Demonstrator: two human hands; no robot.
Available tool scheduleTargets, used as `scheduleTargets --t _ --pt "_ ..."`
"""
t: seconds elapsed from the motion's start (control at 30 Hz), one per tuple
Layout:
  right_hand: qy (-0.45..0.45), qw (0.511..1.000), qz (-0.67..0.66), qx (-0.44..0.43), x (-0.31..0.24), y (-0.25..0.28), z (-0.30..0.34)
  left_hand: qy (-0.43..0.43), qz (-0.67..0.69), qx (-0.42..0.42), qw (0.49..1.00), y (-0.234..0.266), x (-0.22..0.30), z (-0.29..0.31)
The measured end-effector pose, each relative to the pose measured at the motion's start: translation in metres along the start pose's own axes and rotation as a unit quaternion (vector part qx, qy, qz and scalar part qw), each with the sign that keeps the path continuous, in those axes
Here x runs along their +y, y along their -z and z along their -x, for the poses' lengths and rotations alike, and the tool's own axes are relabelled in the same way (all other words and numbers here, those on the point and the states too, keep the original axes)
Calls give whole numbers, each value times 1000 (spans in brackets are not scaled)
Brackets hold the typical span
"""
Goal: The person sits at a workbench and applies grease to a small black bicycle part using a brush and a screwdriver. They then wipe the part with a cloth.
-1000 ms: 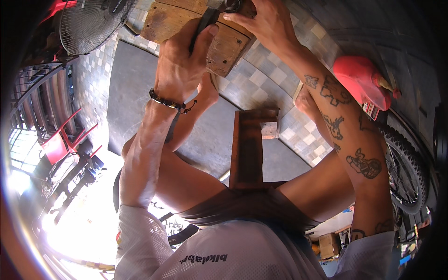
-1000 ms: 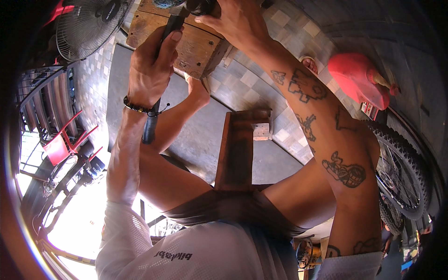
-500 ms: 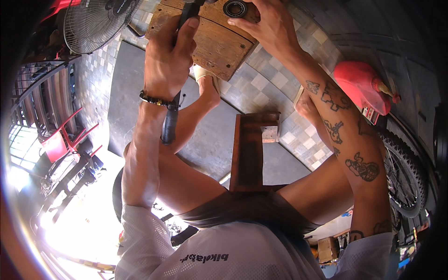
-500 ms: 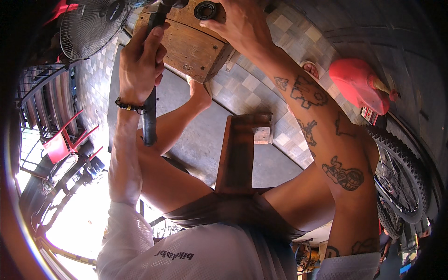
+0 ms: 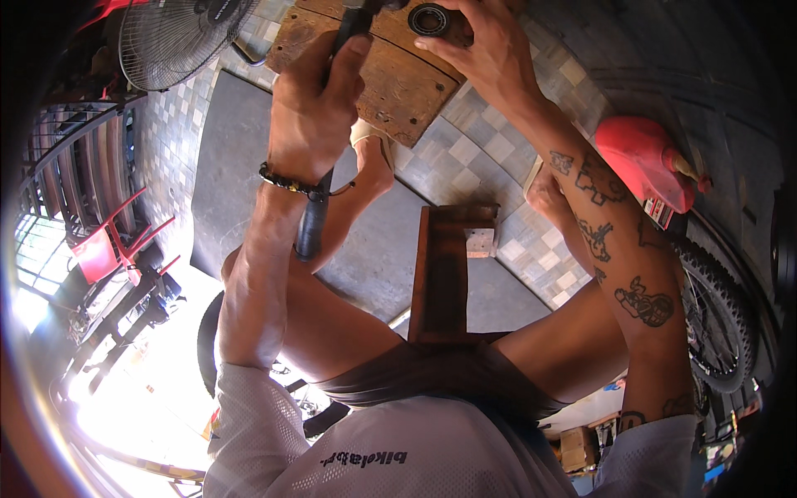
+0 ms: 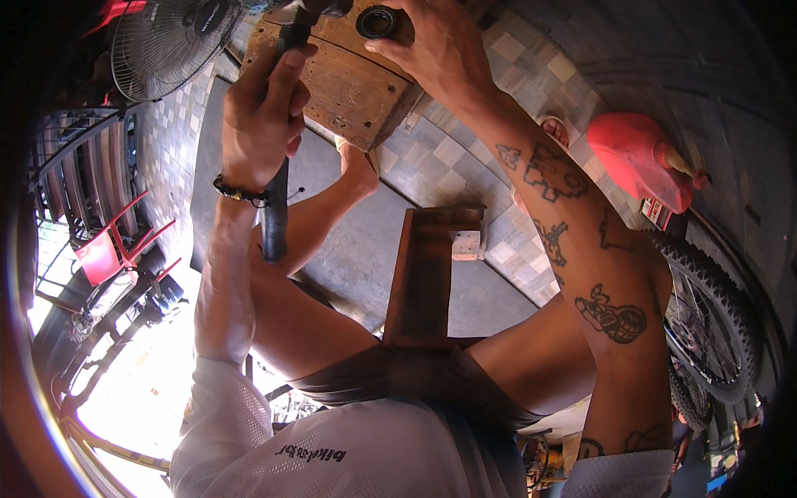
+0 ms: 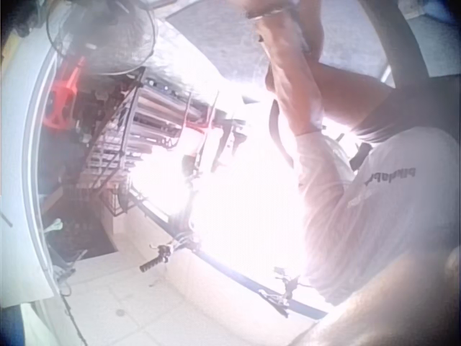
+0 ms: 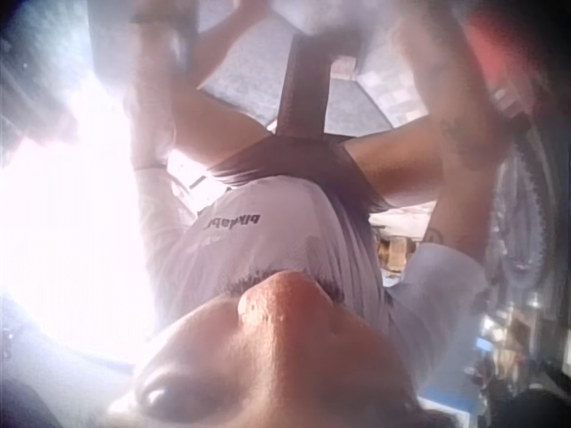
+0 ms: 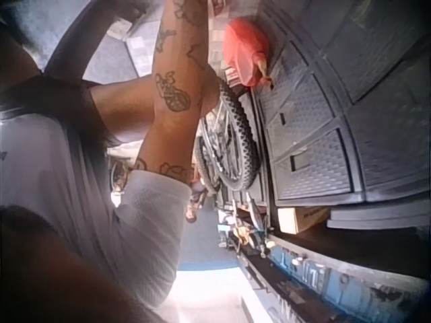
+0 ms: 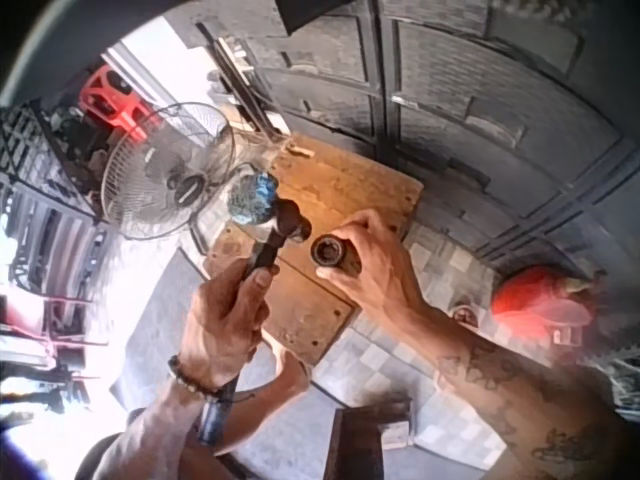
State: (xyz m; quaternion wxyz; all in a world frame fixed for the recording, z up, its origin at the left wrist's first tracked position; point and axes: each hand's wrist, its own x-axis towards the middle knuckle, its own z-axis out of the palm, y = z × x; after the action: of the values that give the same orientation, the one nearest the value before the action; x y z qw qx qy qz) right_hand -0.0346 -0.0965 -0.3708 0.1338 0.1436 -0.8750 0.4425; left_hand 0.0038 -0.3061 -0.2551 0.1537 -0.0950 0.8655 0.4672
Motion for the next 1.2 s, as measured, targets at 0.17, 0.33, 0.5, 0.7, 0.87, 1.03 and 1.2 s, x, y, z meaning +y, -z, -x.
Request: scheduleTargets --t 0.17,0.33,0.5,0.7,0.87,1.03,1.2 --pt "12 1000 -4 20 -4 0 -1 -51 -27 -16 998 -15 -5 7" --pt "-2 1000 -18 9 -7 4 -2 -77 -69 -10 995 -23 -13 4" --pt "-13 1000 -14 5 -8 5 -2 -122 -93 -2 988 -26 -12 4" --pt "-11 1000 -7 5 -7 4 -2 -141 -114 12 983 -27 -9 6" --pt "-4 1000 -9 11 -6 3 -1 -137 -107 14 985 -28 -9 5" --pt "-9 1000 -6 3 -4 3 -1 -151 -123 17 981 -28 -10 4" --pt "-4 1000 1 5 -5 3 0 -162 -116 18 980 -27 -10 5"
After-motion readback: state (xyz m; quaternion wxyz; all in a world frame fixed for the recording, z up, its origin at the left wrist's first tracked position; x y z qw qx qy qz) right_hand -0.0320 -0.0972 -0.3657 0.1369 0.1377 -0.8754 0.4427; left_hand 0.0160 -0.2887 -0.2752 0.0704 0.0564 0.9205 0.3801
